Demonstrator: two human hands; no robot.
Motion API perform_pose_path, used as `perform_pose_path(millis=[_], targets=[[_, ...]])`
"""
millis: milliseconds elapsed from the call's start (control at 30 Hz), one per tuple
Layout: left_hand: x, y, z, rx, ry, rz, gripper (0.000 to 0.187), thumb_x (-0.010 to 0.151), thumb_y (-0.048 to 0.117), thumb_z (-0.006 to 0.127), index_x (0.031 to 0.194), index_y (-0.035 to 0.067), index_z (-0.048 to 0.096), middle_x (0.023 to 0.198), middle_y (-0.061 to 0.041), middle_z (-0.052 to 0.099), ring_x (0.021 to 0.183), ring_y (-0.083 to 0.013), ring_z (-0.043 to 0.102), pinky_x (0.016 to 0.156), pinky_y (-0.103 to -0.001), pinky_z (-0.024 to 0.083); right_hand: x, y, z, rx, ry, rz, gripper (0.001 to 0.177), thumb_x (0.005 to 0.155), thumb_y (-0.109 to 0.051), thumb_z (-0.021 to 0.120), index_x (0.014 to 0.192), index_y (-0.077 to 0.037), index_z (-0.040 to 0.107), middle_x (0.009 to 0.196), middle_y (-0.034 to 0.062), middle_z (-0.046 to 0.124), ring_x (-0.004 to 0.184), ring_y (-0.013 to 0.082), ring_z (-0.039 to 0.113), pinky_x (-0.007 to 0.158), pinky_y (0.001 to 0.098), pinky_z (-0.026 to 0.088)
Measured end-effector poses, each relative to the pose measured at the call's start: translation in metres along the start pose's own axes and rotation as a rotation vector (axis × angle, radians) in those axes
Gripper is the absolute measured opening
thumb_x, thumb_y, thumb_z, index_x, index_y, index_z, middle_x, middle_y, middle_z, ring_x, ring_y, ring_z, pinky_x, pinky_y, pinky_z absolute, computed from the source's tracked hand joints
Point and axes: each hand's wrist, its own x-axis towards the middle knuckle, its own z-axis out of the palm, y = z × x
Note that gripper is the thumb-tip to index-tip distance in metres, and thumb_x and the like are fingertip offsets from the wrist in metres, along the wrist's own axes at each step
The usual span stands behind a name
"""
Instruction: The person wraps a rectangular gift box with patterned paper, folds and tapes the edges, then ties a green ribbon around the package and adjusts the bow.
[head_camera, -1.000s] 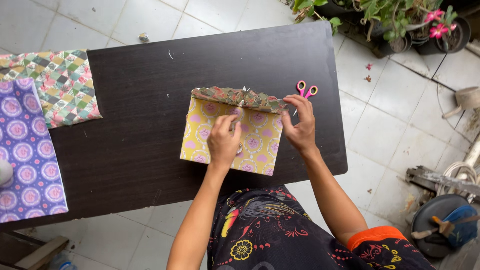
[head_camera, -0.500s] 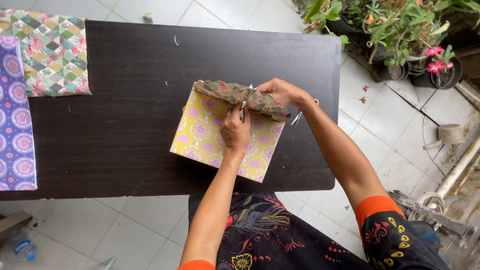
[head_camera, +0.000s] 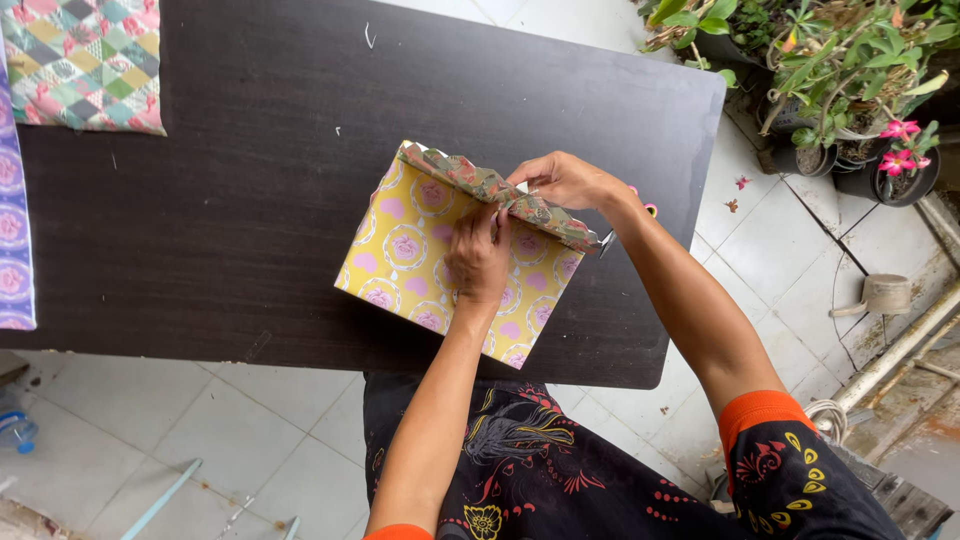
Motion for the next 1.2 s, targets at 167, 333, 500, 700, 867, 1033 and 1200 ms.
perform_pose_path(millis=[167,333,500,700,867,1033,1200], targets=[[0.002,-0.001,0.001,0.029,-0.037,-0.023,0.017,0.099,0.015,0.07,0.114,0.008,0.069,0.103,-0.009,0.074,0.096,-0.0276,0.07,0.083,-0.039,0.058,0.001,-0.007,0.002,0.0,-0.003,-0.085,0.043,0.088,0.011,0.053,0.118,-0.01,0.075,0.113,0.0004,0.073,0.097,0.0119,0.066,0.088,0.03,0.055],[0.004,0.003,-0.001,0.036,-0.053,-0.1,0.017,0.096,0.016,0.071,0.11,0.008,0.068,0.1,-0.008,0.072,0.095,-0.0284,0.068,0.082,-0.04,0.056,0.0,-0.004,0.002,-0.049,-0.016,-0.078,0.045,0.086,0.012,0.054,0.119,-0.011,0.075,0.117,0.0005,0.073,0.107,0.0145,0.068,0.094,0.0312,0.055],[0.012,0.009,-0.006,0.004,-0.084,-0.328,0.021,0.088,0.02,0.075,0.102,0.006,0.068,0.097,-0.008,0.069,0.091,-0.0293,0.068,0.074,-0.041,0.055,-0.001,0.006,0.001,-0.049,-0.024,-0.143,0.041,0.083,0.008,0.072,0.12,-0.011,0.074,0.121,0.0016,0.073,0.113,0.0168,0.067,0.1,0.0324,0.053],[0.016,0.012,-0.012,0.002,-0.198,-0.454,0.015,0.09,0.02,0.076,0.101,0.011,0.07,0.099,-0.003,0.071,0.092,-0.0238,0.071,0.072,-0.04,0.056,-0.003,0.015,0.001,-0.032,-0.037,-0.21,0.041,0.084,0.008,0.07,0.121,-0.01,0.073,0.123,0.0032,0.072,0.116,0.0177,0.067,0.101,0.0326,0.053],[0.01,0.012,-0.011,0.028,-0.144,-0.328,0.023,0.087,0.021,0.079,0.107,0.012,0.071,0.102,-0.005,0.07,0.09,-0.0261,0.07,0.069,-0.04,0.056,0.001,0.017,-0.004,-0.051,-0.052,-0.199,0.036,0.088,0.004,0.071,0.12,-0.011,0.073,0.122,0.0019,0.073,0.113,0.0168,0.068,0.101,0.0316,0.054],[0.007,0.011,-0.011,0.001,-0.086,-0.266,0.025,0.089,0.022,0.078,0.11,0.01,0.07,0.107,-0.005,0.069,0.091,-0.0257,0.071,0.071,-0.037,0.056,0.006,0.014,-0.004,0.012,-0.085,-0.18,0.035,0.087,-0.003,0.078,0.121,-0.009,0.072,0.118,0.0018,0.074,0.111,0.0156,0.068,0.103,0.0325,0.053],[0.004,0.01,-0.011,-0.025,-0.11,-0.289,0.017,0.094,0.022,0.078,0.107,0.013,0.073,0.105,-0.005,0.072,0.086,-0.024,0.072,0.07,-0.036,0.057,0.009,0.013,-0.007,0.024,-0.107,-0.174,0.039,0.085,-0.006,0.078,0.124,-0.011,0.073,0.12,0.0018,0.073,0.109,0.0157,0.067,0.103,0.0334,0.054]])
